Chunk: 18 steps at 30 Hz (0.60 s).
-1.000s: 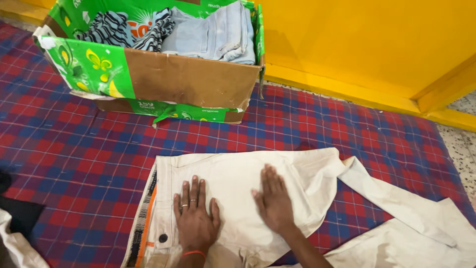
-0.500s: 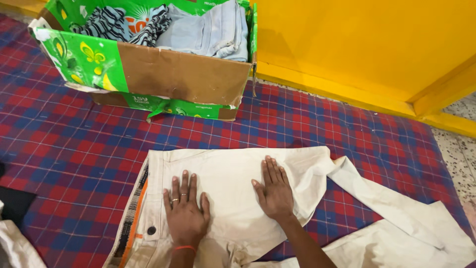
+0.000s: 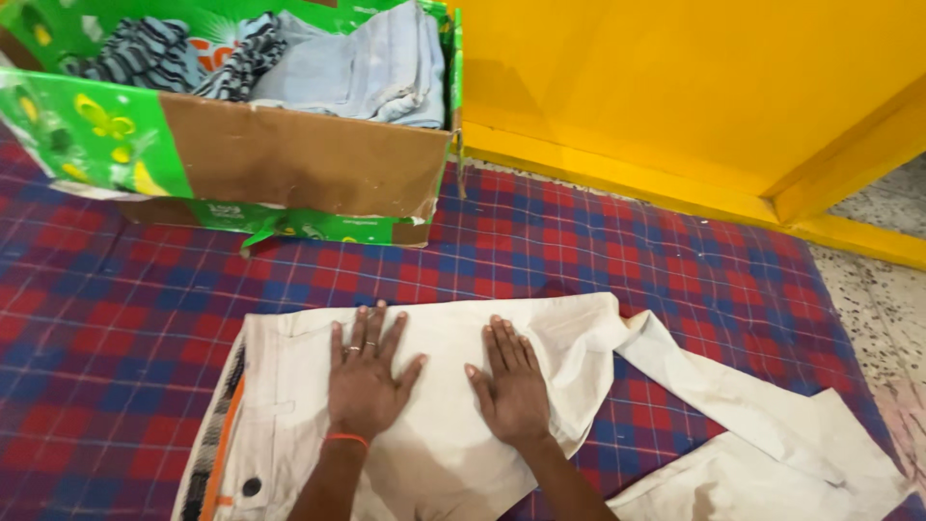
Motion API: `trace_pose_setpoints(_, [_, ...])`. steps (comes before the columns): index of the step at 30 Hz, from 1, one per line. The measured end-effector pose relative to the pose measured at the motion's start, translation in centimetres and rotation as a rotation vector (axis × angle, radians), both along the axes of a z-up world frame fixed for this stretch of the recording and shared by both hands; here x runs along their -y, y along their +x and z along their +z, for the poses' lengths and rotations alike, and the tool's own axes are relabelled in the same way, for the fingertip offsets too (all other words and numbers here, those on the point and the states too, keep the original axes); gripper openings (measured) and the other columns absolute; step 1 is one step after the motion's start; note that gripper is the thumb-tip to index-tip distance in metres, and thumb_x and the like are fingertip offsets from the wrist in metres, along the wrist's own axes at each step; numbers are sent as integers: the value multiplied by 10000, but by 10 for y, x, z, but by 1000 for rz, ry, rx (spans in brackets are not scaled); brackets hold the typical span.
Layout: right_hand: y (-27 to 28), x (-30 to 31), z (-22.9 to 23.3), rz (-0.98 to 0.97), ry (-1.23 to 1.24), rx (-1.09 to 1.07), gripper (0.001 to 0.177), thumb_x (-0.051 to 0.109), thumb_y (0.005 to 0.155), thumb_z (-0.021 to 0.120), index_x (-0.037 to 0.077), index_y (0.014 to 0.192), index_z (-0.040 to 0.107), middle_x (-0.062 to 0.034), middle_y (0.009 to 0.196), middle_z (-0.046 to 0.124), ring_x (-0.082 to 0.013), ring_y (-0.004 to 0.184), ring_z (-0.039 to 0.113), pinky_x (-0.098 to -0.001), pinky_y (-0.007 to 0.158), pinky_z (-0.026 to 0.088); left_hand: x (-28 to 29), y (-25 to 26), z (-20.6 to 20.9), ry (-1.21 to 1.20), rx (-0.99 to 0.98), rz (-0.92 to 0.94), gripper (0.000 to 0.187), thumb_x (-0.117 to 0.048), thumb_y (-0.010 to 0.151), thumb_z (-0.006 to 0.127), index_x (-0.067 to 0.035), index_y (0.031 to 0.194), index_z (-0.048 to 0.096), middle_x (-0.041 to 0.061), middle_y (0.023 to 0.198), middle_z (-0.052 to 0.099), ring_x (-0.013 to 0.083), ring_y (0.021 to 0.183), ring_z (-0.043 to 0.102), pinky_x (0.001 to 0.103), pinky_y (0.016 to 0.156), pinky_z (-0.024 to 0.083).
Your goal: The person folds a pair of light-colored trousers on a checkered mat. They smooth the fabric, fold the legs together, and then fold the garment in half lengthwise before rolling it into a compact bundle.
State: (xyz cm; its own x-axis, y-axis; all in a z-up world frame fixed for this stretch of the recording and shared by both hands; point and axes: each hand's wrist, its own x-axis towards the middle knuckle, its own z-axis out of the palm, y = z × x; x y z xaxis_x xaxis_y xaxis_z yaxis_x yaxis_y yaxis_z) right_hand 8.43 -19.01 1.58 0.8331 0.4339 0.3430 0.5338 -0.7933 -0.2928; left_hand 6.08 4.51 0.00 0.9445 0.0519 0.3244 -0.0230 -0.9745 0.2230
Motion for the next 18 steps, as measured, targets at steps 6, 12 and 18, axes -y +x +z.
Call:
trace_pose_setpoints(6, [2, -2, 0, -19, -32, -41, 683, 435, 1065, 387, -50, 1546, 367, -231, 1636, 341, -357, 1543, 273, -486, 1242, 177, -15, 28, 4, -6, -92, -82, 740, -656, 953, 359, -235, 1560, 371, 115, 1600, 319, 312, 1485, 234, 553, 1199, 71])
trace_pose_setpoints(12, [5, -2, 4, -25, -36, -33, 686, 445, 1055, 397, -39, 1541, 375, -217, 1634, 347, -337, 1541, 277, -476, 1241, 185, -7, -42, 2, -90, 117, 180, 639, -574, 1034, 308, -193, 1534, 423, 161, 1633, 397, 299, 1547, 286, 534, 1265, 132])
trace_pose_setpoints(18, [0, -1, -4, -27, -52, -16, 680, 440, 1059, 391, -44, 1537, 382, -218, 1633, 353, -339, 1537, 285, -481, 1240, 194, -36, -68, -6, -63, 48, 270, 685, -541, 1003, 323, -164, 1572, 371, 151, 1615, 364, 309, 1531, 263, 536, 1255, 114])
